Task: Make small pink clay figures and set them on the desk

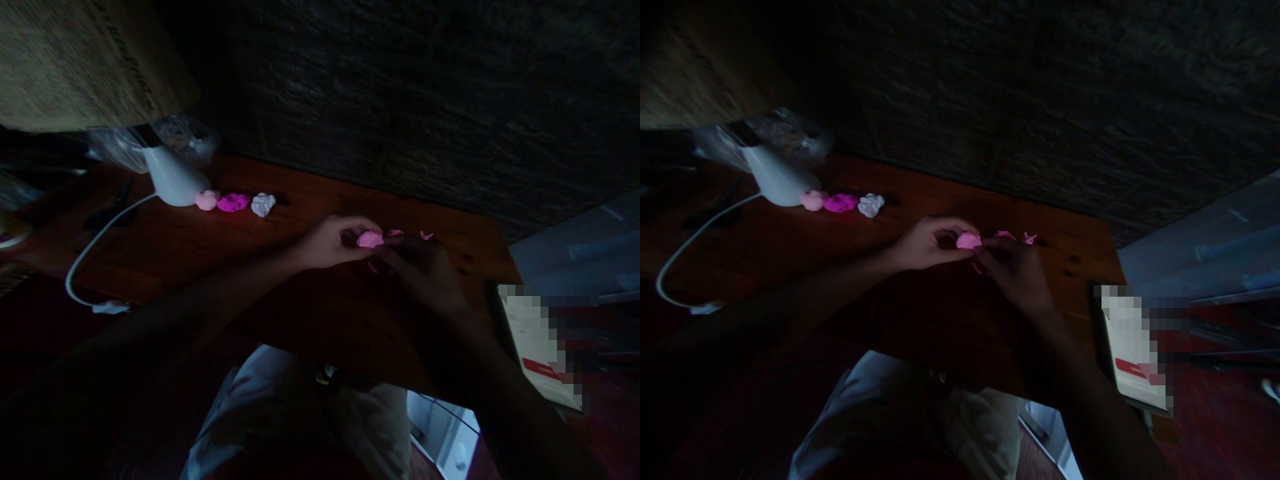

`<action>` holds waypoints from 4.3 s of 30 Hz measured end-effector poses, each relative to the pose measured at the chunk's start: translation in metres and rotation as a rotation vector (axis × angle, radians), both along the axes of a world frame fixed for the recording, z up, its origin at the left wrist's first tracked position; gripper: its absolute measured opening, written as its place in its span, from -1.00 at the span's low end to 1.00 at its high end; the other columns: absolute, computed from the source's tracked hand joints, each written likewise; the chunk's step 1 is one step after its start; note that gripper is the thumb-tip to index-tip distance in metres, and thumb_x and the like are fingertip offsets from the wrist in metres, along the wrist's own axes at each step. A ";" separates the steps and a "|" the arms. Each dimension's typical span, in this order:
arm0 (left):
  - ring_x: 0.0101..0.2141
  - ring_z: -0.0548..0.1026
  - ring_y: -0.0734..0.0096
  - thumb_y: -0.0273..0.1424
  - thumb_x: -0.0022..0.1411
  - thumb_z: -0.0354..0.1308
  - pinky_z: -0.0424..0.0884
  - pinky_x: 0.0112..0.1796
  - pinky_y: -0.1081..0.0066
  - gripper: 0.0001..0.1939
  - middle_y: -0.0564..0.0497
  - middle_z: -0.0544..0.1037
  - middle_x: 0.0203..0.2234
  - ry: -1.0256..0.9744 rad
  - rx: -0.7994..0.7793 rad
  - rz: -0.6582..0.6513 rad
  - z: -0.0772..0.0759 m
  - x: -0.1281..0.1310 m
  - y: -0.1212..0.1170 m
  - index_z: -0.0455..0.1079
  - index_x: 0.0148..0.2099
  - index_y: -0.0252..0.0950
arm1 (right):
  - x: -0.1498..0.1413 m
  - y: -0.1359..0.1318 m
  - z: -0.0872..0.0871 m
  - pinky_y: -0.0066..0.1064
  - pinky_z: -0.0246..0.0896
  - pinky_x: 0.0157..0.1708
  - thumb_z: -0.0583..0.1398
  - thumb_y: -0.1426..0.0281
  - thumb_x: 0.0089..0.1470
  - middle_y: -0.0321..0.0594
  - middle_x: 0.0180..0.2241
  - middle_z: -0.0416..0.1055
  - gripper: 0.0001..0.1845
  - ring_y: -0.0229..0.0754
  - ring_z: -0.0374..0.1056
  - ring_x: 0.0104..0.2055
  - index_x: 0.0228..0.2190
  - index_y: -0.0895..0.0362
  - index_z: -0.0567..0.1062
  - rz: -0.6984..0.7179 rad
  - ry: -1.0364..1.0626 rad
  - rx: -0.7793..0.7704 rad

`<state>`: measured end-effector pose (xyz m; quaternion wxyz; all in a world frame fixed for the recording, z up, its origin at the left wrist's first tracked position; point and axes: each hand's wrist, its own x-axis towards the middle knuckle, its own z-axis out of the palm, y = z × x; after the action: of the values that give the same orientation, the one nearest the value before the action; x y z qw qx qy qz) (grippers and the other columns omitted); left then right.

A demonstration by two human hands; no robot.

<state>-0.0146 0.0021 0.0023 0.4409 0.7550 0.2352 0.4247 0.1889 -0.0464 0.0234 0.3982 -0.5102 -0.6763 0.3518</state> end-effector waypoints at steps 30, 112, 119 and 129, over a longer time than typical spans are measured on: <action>-0.18 0.56 0.43 -0.34 -0.04 0.51 0.45 -0.09 0.36 -0.57 -0.07 0.63 -0.17 -0.139 -0.414 -0.167 0.007 -0.005 0.017 0.55 -0.10 -0.37 | -0.006 -0.002 0.004 -0.37 0.36 -0.36 0.38 0.18 0.05 -0.24 -0.37 0.60 -0.81 -0.21 0.46 -0.38 -0.41 0.04 0.66 0.000 0.183 0.050; -0.27 0.55 0.42 -0.40 0.44 0.05 0.44 -0.21 0.44 -0.81 -0.08 0.60 -0.28 0.375 0.535 0.103 -0.003 -0.012 0.011 0.48 -0.11 -0.34 | -0.006 0.001 -0.001 -0.26 0.39 -0.25 0.20 0.37 0.26 -0.13 -0.24 0.69 -0.76 -0.04 0.60 -0.27 -0.16 0.05 0.68 0.021 -0.488 0.639; -0.34 0.51 0.47 -0.43 0.41 0.07 0.42 -0.28 0.47 -0.82 -0.05 0.58 -0.35 0.316 0.500 0.148 -0.004 -0.008 0.010 0.48 -0.20 -0.35 | -0.008 0.004 -0.003 -0.30 0.37 -0.27 0.22 0.34 0.18 -0.25 -0.46 0.64 -0.79 -0.15 0.52 -0.46 -0.28 0.02 0.70 -0.037 -0.338 0.474; -0.33 0.55 0.48 -0.36 0.38 0.10 0.42 -0.32 0.52 -0.81 -0.05 0.62 -0.32 0.214 0.295 0.160 -0.002 0.009 0.000 0.50 -0.20 -0.35 | -0.006 0.006 0.000 -0.34 0.28 -0.34 0.24 0.36 0.02 -0.22 -0.49 0.60 -0.86 -0.15 0.48 -0.46 -0.45 0.10 0.63 -0.079 -0.233 0.377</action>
<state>-0.0058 0.0022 0.0001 0.2630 0.8312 0.2751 0.4054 0.1833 -0.0406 0.0231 0.4189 -0.4901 -0.7511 0.1421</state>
